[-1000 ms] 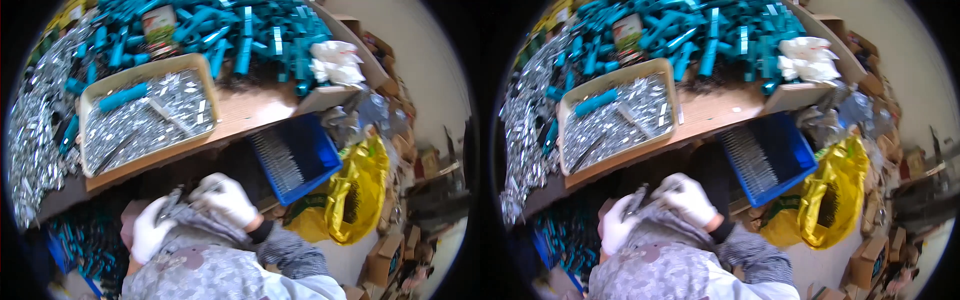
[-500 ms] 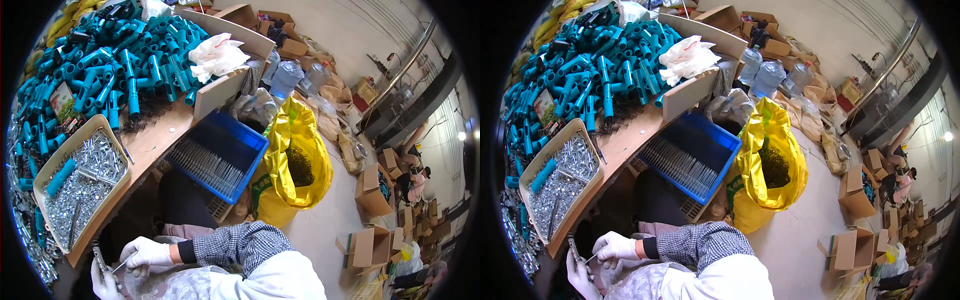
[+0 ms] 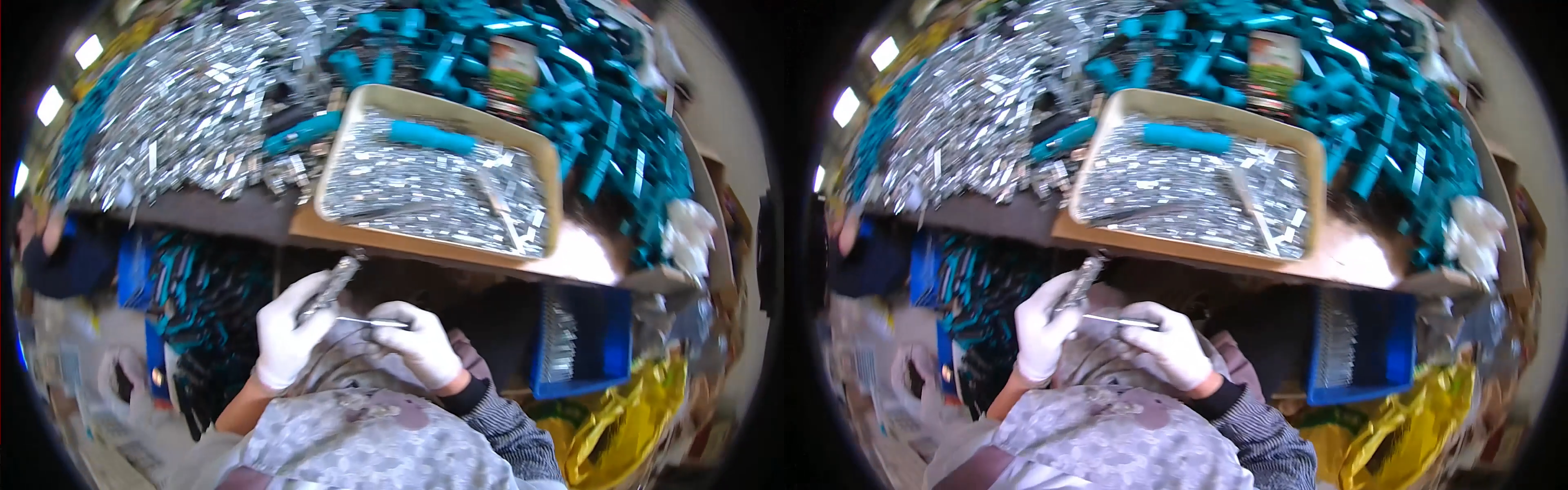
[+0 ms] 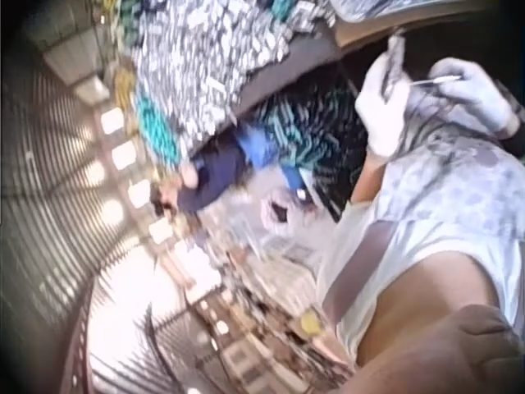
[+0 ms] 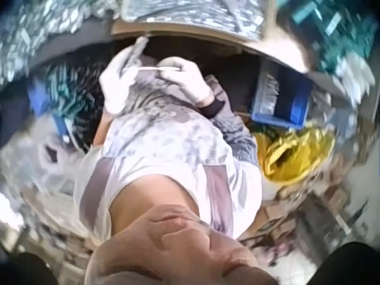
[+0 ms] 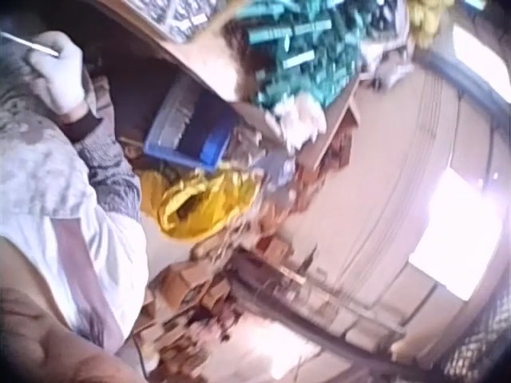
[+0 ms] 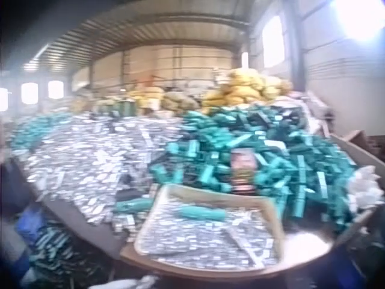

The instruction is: Manual assembly of metal rods into plastic handle sleeves at a factory workbench.

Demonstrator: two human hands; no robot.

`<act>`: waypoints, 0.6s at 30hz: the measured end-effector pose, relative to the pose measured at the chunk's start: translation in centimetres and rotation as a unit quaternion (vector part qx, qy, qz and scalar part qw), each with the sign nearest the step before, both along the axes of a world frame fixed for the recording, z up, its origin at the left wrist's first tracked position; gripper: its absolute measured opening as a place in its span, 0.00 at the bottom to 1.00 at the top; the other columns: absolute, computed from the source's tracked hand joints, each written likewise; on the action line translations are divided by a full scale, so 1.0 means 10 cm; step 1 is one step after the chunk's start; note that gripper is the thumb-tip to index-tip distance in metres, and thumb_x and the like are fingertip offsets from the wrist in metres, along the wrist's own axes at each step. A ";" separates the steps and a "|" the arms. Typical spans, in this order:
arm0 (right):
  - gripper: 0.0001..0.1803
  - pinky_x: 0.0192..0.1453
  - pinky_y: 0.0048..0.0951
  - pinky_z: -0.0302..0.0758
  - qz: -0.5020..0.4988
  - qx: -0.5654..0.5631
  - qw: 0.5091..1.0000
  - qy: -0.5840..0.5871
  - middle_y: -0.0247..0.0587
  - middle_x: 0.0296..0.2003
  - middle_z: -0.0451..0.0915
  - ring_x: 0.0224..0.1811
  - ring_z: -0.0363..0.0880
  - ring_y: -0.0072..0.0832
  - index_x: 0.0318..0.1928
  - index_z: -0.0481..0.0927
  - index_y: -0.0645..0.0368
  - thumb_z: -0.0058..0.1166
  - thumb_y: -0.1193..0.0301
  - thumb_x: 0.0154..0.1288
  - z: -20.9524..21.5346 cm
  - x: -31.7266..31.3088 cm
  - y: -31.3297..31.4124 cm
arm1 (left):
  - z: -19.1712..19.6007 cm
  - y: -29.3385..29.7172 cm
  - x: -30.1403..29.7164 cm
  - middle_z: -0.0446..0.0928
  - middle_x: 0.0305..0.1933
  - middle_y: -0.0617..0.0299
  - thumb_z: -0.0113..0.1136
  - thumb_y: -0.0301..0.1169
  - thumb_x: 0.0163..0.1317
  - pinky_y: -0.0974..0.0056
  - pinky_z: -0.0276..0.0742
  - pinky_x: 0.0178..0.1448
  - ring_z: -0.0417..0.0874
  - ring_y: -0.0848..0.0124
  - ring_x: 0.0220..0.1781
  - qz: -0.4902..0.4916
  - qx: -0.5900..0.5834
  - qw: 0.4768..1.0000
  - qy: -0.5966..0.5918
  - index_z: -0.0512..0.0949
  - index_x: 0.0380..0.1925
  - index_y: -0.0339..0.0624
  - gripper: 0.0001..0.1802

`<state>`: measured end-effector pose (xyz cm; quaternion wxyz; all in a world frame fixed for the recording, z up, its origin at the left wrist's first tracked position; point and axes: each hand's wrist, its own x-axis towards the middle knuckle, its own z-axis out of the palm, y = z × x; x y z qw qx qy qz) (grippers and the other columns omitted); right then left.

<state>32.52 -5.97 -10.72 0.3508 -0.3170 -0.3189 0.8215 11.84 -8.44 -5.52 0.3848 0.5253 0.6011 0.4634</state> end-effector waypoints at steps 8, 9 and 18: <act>0.15 0.44 0.26 0.83 0.028 0.020 0.998 -0.048 0.44 0.41 0.85 0.39 0.85 0.26 0.54 0.77 0.71 0.56 0.79 0.68 0.11 0.03 -0.03 | 0.03 -0.02 -0.01 0.79 0.36 0.65 0.63 0.24 0.61 0.74 0.72 0.39 0.74 0.82 0.34 0.012 -0.050 0.998 -0.035 0.78 0.55 0.30 0.21; 0.15 0.43 0.26 0.84 0.012 0.029 0.998 -0.057 0.44 0.41 0.85 0.38 0.85 0.26 0.54 0.77 0.71 0.57 0.79 0.68 0.11 0.04 -0.04 | 0.03 -0.01 -0.01 0.78 0.34 0.67 0.62 0.24 0.61 0.75 0.70 0.35 0.73 0.83 0.31 0.009 -0.055 0.997 -0.053 0.78 0.55 0.31 0.21; 0.08 0.37 0.23 0.80 -0.046 0.191 0.959 -0.206 0.40 0.35 0.83 0.31 0.82 0.22 0.44 0.79 0.68 0.59 0.79 0.65 0.04 0.01 -0.05 | 0.04 0.02 0.00 0.78 0.33 0.67 0.62 0.24 0.62 0.75 0.68 0.30 0.71 0.83 0.27 0.004 -0.100 0.989 -0.109 0.78 0.56 0.32 0.21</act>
